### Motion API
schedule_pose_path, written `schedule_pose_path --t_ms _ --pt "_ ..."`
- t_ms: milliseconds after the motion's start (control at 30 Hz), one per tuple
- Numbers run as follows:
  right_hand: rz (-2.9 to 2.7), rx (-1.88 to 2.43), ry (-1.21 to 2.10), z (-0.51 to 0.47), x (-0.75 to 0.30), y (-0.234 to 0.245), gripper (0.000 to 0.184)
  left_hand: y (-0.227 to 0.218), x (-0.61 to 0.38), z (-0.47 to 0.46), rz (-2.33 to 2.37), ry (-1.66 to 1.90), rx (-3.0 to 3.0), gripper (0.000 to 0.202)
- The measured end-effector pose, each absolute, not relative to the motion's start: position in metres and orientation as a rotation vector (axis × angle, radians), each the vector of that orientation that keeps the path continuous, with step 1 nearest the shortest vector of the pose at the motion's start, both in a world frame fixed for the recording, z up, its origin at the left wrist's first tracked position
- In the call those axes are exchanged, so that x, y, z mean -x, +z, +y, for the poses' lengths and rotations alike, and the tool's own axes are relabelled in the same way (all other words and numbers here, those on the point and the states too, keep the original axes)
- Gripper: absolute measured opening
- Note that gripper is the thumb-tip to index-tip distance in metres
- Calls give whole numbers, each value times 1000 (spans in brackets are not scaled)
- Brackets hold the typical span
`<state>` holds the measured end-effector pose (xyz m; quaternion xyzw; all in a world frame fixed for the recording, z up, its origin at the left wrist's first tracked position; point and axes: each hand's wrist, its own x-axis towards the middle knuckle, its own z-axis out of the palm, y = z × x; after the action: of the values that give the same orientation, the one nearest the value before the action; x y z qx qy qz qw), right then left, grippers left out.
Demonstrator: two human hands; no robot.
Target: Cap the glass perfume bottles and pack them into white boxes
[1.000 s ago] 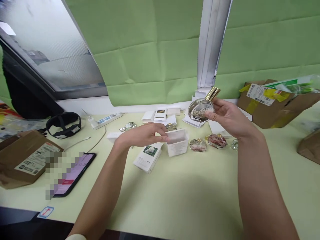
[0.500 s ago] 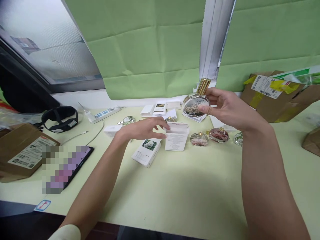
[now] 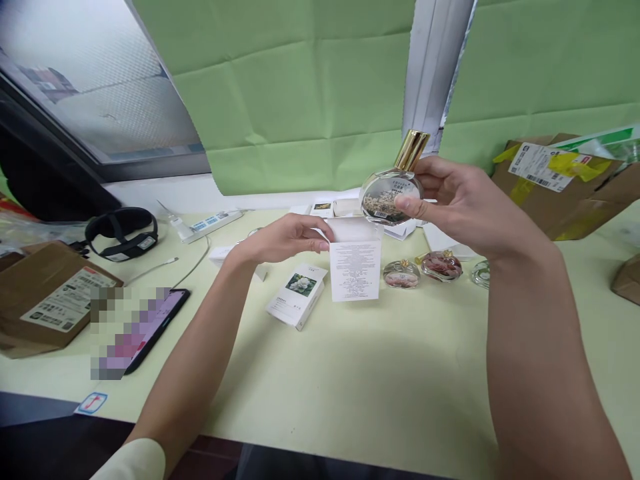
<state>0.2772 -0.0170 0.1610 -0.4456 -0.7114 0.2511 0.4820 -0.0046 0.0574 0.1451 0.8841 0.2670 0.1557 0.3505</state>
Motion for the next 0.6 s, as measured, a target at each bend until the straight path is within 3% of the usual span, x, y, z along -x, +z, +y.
schedule_pose_path --t_ms 600 --pt "-1758 961 521 -34 -257 176 39 155 7 48 579 425 -2211 30"
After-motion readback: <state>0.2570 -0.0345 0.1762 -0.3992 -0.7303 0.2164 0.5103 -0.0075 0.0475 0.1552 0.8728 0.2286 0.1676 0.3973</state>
